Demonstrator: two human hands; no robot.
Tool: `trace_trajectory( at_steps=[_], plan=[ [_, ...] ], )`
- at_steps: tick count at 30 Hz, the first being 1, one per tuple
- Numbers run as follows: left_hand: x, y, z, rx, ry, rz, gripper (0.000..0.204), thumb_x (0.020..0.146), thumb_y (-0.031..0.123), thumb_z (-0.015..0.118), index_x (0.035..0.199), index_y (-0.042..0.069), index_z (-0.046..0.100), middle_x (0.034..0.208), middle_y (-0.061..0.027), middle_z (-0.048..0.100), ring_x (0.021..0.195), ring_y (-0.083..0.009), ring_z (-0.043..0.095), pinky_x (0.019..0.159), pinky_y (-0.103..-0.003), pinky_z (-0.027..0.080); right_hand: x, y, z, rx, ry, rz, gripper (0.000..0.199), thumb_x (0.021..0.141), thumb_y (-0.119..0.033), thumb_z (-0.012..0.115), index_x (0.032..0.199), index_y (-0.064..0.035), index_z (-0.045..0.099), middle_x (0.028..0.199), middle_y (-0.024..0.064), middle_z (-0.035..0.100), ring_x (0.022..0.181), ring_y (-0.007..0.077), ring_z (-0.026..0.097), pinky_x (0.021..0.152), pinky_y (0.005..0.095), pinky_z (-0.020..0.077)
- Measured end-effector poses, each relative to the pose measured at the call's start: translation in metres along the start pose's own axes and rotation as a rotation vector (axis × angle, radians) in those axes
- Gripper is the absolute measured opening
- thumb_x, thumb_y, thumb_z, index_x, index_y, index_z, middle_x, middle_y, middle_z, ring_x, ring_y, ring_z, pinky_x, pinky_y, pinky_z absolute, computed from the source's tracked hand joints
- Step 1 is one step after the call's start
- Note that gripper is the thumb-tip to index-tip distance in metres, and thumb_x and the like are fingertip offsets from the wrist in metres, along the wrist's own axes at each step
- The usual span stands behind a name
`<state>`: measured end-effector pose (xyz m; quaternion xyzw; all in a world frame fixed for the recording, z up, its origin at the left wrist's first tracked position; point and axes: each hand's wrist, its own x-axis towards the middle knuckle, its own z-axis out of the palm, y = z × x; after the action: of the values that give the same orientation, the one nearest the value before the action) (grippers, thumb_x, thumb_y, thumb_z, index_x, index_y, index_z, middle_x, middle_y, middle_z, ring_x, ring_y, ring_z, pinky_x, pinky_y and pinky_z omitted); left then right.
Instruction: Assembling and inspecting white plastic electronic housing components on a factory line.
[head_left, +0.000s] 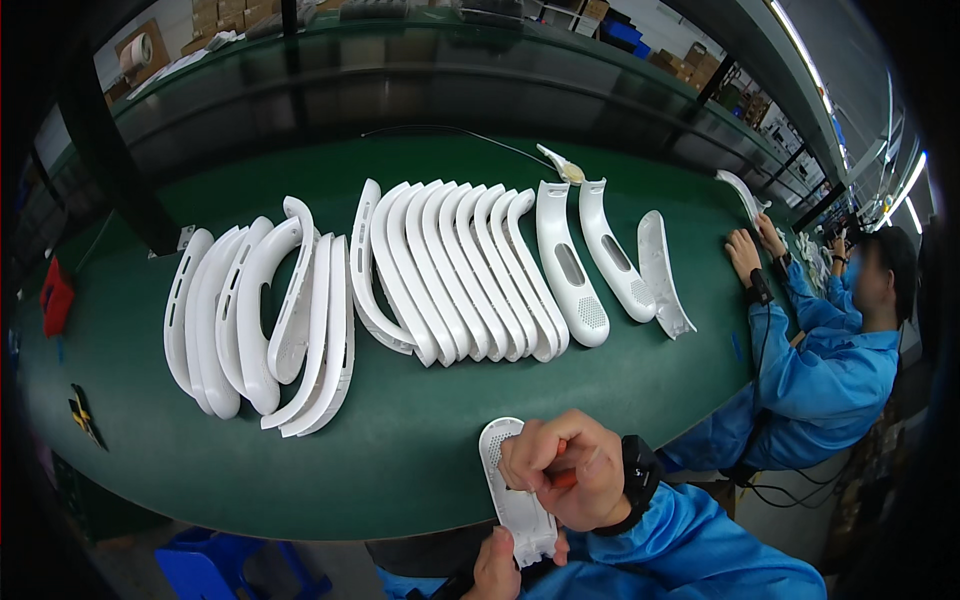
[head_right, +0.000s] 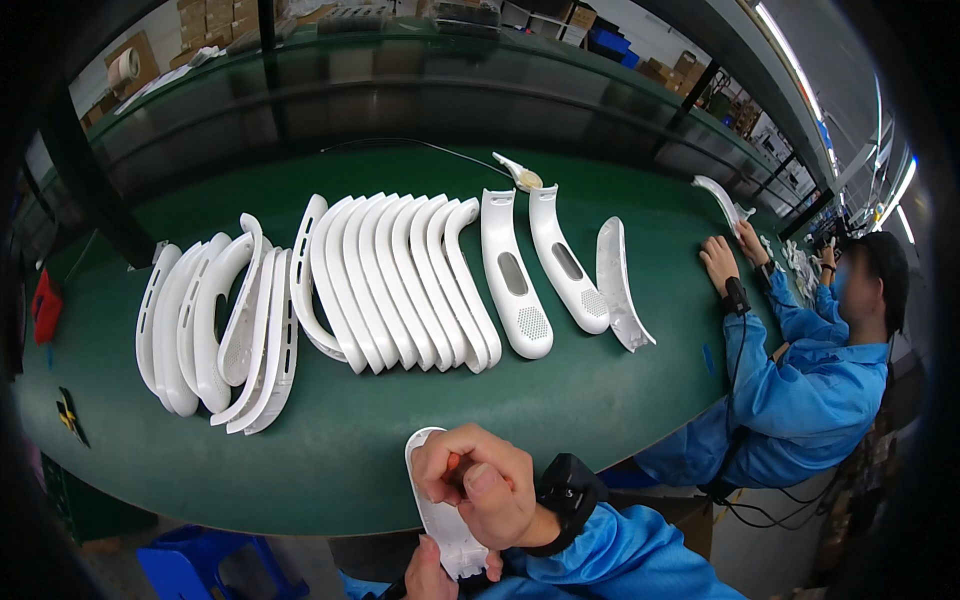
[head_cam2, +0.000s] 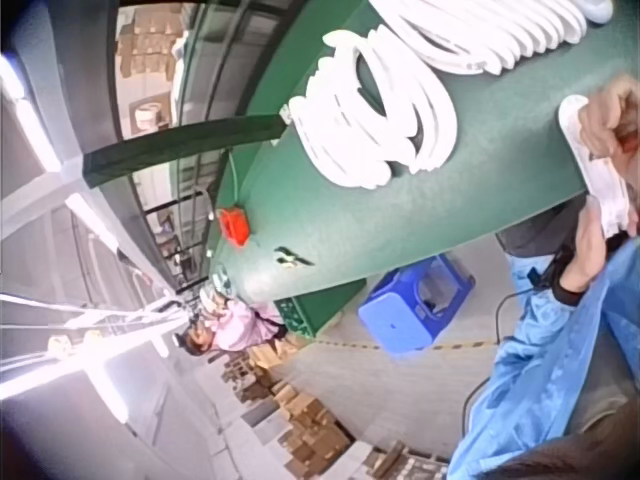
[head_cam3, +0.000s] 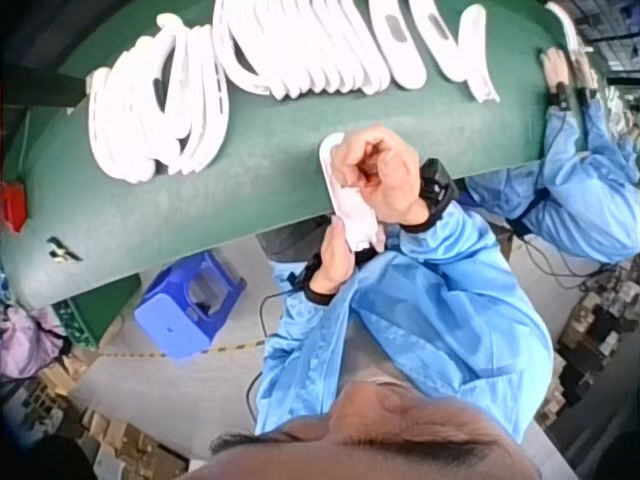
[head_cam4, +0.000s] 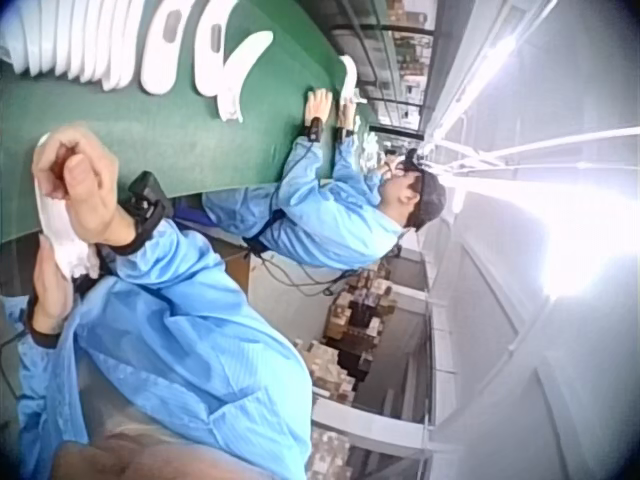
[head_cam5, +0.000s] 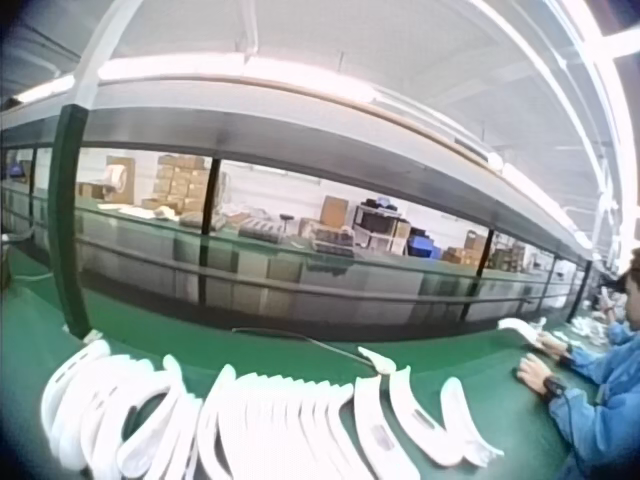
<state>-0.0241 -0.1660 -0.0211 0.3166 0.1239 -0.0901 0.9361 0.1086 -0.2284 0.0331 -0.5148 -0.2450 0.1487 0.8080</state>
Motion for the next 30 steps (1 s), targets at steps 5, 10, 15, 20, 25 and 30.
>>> trace_trajectory(
  at_steps=[5,10,15,20,25,30],
  plan=[
    [-0.005,-0.005,-0.002,-0.008,0.042,-0.015,0.066,0.103,0.048,0.015,0.101,-0.004,0.055,0.079,-0.0122,0.063,0.069,-0.0209,0.06,0.069,-0.033,0.049,-0.004,-0.001,0.005,-0.04,-0.001,-0.044,0.049,0.099,-0.049,0.04,0.092,-0.0006,0.045,0.065,0.0115,0.045,0.051,0.0136,0.032,0.049,0.0311,0.0306],
    [-0.004,0.0,-0.001,0.01,0.068,-0.044,0.067,0.103,0.047,0.015,0.095,-0.004,0.058,0.08,-0.0125,0.063,0.07,-0.0219,0.061,0.07,-0.033,0.049,-0.005,0.01,0.004,-0.062,0.014,-0.109,0.045,0.1,-0.044,0.041,0.092,-0.0002,0.045,0.064,0.0109,0.046,0.05,0.0136,0.032,0.048,0.0315,0.0305],
    [-0.001,-0.003,-0.004,0.005,0.011,-0.031,0.066,0.103,0.045,0.013,0.096,-0.004,0.058,0.08,-0.0123,0.063,0.071,-0.022,0.061,0.069,-0.033,0.049,-0.001,0.013,0.006,-0.129,-0.02,-0.2,0.038,0.101,-0.035,0.043,0.094,0.0019,0.048,0.063,0.0102,0.047,0.051,0.0125,0.033,0.048,0.031,0.0311],
    [-0.002,-0.019,-0.011,-0.129,0.002,-0.089,0.064,0.103,0.046,0.016,0.101,-0.003,0.057,0.082,-0.0116,0.063,0.072,-0.0222,0.061,0.07,-0.034,0.049,0.005,0.007,0.007,-0.318,-0.092,-0.222,0.03,0.101,-0.025,0.04,0.094,0.0034,0.048,0.064,0.0098,0.048,0.052,0.0123,0.037,0.05,0.029,0.0333],
    [-0.007,-0.008,-0.003,-0.176,0.045,-0.129,0.055,0.103,0.045,0.027,0.112,-0.002,0.053,0.096,-0.0115,0.062,0.085,-0.0207,0.06,0.079,-0.034,0.047,0.004,-0.01,0.006,-0.032,0.164,-0.052,0.027,0.098,-0.027,0.047,0.096,-0.0007,0.044,0.07,0.0065,0.045,0.057,0.0115,0.036,0.051,0.026,0.0311],
    [-0.005,-0.021,-0.013,-0.157,-0.134,-0.094,0.055,0.102,0.047,0.03,0.115,-0.002,0.051,0.098,-0.0113,0.061,0.088,-0.0209,0.059,0.082,-0.034,0.047,-0.01,-0.015,0.007,-0.099,0.139,-0.001,0.04,0.096,-0.042,0.05,0.099,-0.0039,0.041,0.074,0.0069,0.042,0.058,0.0103,0.033,0.051,0.0252,0.0292]
  ],
)
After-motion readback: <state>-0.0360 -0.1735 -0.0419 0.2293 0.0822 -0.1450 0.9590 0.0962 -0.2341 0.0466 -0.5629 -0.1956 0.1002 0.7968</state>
